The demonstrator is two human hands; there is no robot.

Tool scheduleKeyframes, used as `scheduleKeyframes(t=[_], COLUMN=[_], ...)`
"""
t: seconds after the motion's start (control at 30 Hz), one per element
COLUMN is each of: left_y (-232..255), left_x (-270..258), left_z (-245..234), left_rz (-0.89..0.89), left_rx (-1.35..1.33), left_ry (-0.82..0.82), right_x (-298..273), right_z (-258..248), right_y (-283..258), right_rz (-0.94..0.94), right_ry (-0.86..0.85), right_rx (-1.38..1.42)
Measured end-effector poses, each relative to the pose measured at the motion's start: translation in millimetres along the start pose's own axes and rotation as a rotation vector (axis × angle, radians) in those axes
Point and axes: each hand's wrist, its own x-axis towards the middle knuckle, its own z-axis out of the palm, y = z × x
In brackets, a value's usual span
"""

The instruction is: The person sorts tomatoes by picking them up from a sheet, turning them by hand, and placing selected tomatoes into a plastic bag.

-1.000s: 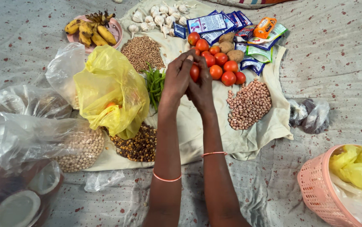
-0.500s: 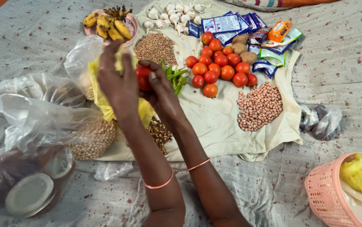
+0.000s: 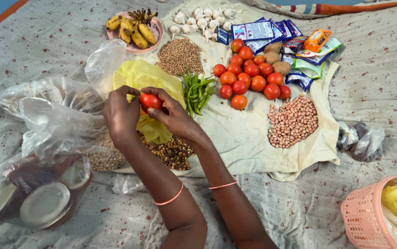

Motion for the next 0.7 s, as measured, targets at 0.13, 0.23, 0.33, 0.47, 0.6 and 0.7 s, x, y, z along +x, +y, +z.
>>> scheduleKeyframes(t=[0.13,0.23,0.33,0.47,0.6,0.7], left_y=[-2,-1,1,-1,-8,-9], left_x=[4,5,5,12,11,11], left_z=[5,10,17,27,27,27], left_rz=[-0.076,-0.056,-0.046,0.131,0.077,-0.04], left_rx=[0.065,0.059,0.059,0.277,0.133,-0.003], left_ry=[-0.074,-0.094,-0.086,0.282,0.211,-0.069], right_x=[-3,-5,-3,10,18,18], right_z=[-6,-15,-24,-28,-33,-37], right_y=[0,3,16,43,58,67], right_rz=[-0.042,0.003,0.051,-0.005,0.08,-0.068], right_ry=[-0.052,-0.011,0.037,0.229,0.396,0.265], right_rx=[-0.149,-0.591,-0.76,-0.435,-0.367,-0.195])
